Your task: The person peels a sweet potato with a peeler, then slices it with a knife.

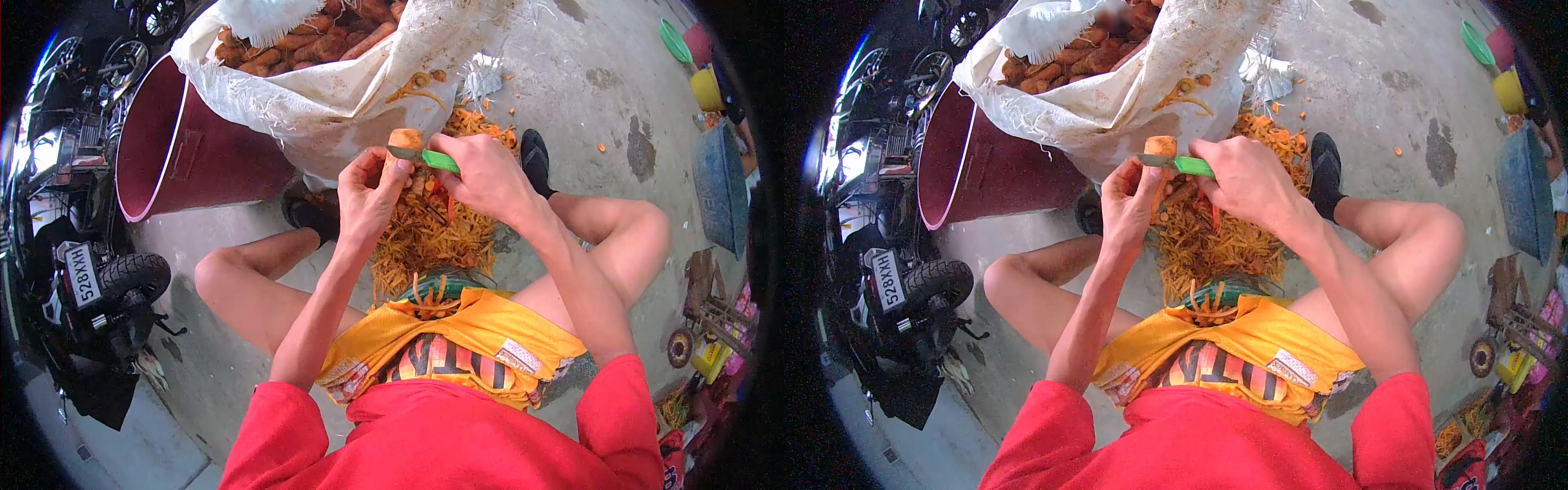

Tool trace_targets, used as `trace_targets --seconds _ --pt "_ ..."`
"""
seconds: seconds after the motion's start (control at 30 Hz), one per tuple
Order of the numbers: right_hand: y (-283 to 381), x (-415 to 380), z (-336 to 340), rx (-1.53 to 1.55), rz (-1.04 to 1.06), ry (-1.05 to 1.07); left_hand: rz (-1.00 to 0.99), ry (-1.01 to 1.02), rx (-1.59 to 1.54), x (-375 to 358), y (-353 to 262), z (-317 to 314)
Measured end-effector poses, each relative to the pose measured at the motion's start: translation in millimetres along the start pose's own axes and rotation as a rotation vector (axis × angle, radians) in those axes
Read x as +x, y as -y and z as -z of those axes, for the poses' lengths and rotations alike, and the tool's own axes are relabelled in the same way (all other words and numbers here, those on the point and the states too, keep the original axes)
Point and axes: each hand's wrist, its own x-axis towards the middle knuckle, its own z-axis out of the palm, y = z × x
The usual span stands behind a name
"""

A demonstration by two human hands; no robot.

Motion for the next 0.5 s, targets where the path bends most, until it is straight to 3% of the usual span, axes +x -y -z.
trace_targets --seconds 0.2,0.3,0.37,0.5 --pt "-6 0 -9 -0.005 -0.084 0.04 -0.009 0.039 0.027 -1 7 10" --pt "-70 6 -30 -0.01 -0.226 0.168 -0.101 0.154 0.003 -10 7 25" --pt "-109 5 -27 -0.225 -0.347 0.314 -0.188 0.241 -0.048 -5 9 31" --pt "-52 4 8 -0.072 -0.298 0.248 -0.177 0.104 -0.051 -2 12 41"
